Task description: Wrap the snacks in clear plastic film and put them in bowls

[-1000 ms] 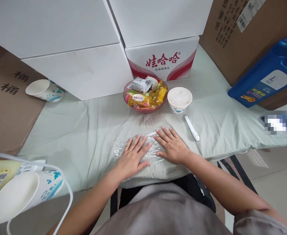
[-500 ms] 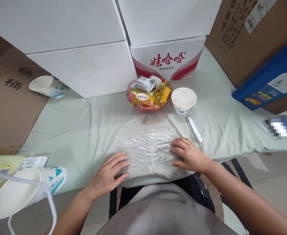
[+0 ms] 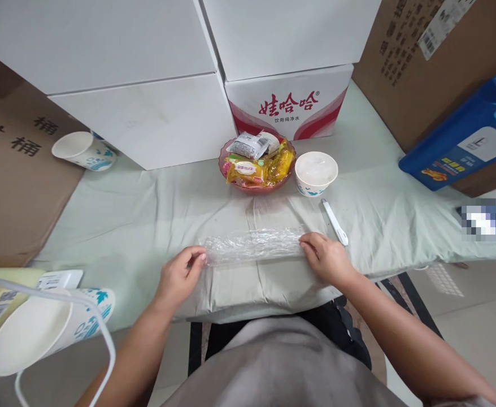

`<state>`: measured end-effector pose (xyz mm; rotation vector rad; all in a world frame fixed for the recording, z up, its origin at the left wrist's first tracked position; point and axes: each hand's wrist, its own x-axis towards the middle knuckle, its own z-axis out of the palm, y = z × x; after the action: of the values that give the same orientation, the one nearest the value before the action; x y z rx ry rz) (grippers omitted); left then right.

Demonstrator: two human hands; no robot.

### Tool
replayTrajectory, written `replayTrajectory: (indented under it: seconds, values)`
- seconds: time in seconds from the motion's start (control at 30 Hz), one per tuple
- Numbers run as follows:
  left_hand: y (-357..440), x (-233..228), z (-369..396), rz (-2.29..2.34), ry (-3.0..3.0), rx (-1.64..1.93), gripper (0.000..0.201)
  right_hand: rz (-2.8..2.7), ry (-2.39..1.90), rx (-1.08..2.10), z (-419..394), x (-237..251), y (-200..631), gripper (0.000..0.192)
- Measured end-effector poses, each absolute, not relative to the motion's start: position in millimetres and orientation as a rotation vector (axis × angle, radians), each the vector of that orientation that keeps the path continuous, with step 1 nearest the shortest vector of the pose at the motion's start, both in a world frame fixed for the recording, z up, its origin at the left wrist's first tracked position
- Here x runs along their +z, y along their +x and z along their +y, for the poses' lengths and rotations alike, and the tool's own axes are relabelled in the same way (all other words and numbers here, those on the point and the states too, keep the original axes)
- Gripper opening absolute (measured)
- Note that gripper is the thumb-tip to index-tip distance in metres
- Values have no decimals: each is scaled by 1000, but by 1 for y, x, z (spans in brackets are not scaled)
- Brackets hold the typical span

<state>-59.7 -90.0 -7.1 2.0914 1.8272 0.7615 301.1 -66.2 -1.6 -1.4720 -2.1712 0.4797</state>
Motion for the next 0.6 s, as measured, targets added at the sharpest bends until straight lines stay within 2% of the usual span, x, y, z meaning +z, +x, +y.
replayTrajectory:
  seconds: [0.3, 0.43, 0.53, 0.6]
  values:
    - [-49, -17, -59, 2170, 2148, 559, 23, -2237, -1822, 242, -39, -14, 274, 31]
    - [-46, -12, -61, 2301, 2258, 576, 26, -2276, -1721, 35, -37, -18, 274, 34]
    - [-34, -3, -68, 2300, 2366, 728, 25, -2308, -1639, 80, -37, -19, 275, 34]
    - [-21, 1, -73, 2175, 2437, 696, 25, -2315, -1606, 158, -39, -18, 275, 26]
